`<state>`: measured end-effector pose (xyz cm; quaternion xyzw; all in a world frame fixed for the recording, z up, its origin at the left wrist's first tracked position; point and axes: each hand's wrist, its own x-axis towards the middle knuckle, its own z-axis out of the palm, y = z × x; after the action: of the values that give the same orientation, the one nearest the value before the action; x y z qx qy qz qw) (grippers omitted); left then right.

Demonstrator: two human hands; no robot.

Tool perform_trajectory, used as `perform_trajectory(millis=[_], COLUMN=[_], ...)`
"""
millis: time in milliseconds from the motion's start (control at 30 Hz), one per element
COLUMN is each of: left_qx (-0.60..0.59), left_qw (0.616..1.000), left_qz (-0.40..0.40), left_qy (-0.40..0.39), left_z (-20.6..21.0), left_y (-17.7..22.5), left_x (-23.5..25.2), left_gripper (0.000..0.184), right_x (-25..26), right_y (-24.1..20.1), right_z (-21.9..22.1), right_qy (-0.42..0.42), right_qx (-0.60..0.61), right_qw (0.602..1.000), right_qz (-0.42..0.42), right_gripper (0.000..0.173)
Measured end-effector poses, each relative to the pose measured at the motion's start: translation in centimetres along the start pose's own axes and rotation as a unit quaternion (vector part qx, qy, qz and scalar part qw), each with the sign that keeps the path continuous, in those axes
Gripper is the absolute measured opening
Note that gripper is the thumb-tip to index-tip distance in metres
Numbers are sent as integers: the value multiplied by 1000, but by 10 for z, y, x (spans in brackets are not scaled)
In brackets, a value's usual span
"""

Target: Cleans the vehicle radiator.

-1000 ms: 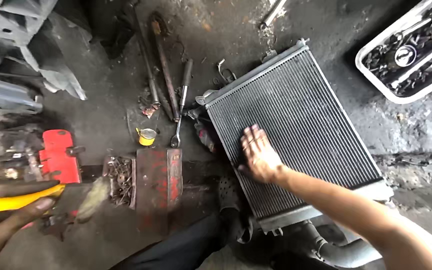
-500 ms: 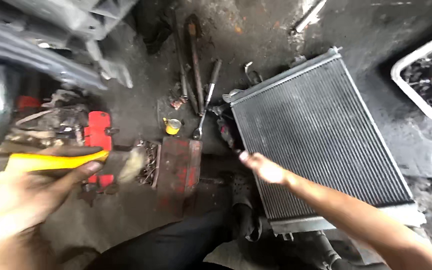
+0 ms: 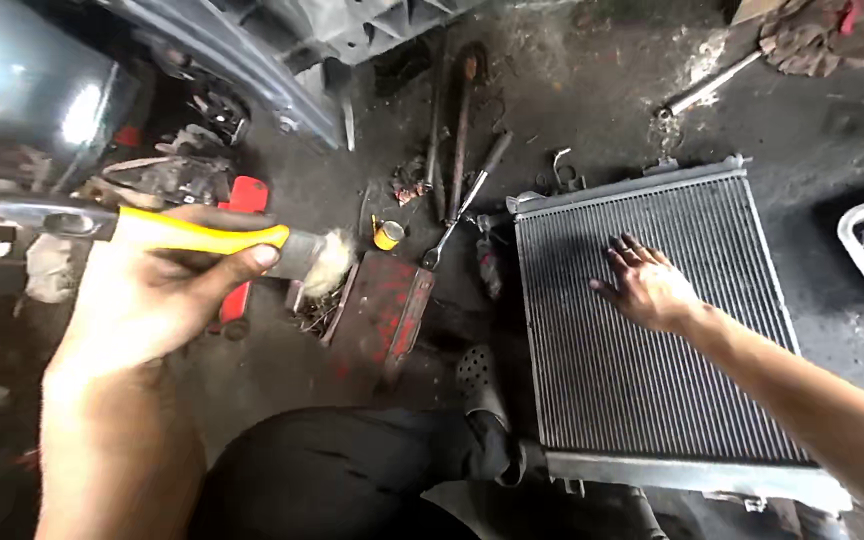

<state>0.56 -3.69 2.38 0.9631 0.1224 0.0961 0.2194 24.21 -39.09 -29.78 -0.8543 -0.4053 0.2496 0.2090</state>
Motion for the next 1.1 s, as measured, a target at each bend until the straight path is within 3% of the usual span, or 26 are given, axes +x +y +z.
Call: perform_trajectory(millis=[67, 167, 233, 333, 400, 500, 567, 600, 667, 767, 800, 867, 967, 1033, 1100], left_qx=[-20, -56, -73, -72, -66, -66, -78, -87, -95, -100, -101, -96, -83, -70, -73], left_qw=[1000, 997, 992, 989, 991, 992, 991, 989, 988, 986, 985, 983, 984, 984, 983], left_qz=[17, 61, 106, 122, 108, 99, 104, 112, 123, 131, 136, 145, 143, 152, 157], left_qy=[3, 12, -10, -35, -42, -45, -43, -37, -23, -30, -35, -52, -73, -65, -66], left_z=[4, 25, 38, 51, 53, 53, 56, 58, 63, 73, 78, 86, 94, 98, 106], left_y=[9, 38, 56, 59, 49, 34, 31, 32, 35, 35, 34, 30, 28, 26, 25], left_x=[14, 31, 38, 47, 48, 52, 54, 56, 61, 75, 80, 88, 94, 101, 108], left_gripper=[35, 33, 33, 33, 34, 34, 33, 34, 35, 35, 35, 34, 35, 38, 38], right_x=[19, 38, 27, 6, -3, 8, 20, 22, 11, -13, -15, -17, -7, -2, -1], right_y=[2, -48, -112, -182, -182, -127, -95, -93, -121, -176, -184, -181, -156, -158, -182], right_z=[17, 65, 109, 139, 140, 119, 118, 126, 152, 178, 178, 171, 161, 161, 162], right_qy=[-9, 89, 63, -112, -26, 134, 176, 182, 157, 20, 4, 78, 154, 118, 25], right_qx=[-89, -32, 39, 79, 72, 30, 1, -11, -8, 55, 60, 45, 11, 7, 50], right_qw=[993, 985, 995, 981, 986, 989, 970, 966, 982, 994, 991, 993, 983, 985, 997], right_qz=[73, 147, 70, -137, -147, 49, 168, 182, 104, -95, -119, -71, 103, 127, 55], right_gripper=[91, 100, 99, 85, 81, 80, 84, 87, 86, 79, 79, 75, 83, 89, 78])
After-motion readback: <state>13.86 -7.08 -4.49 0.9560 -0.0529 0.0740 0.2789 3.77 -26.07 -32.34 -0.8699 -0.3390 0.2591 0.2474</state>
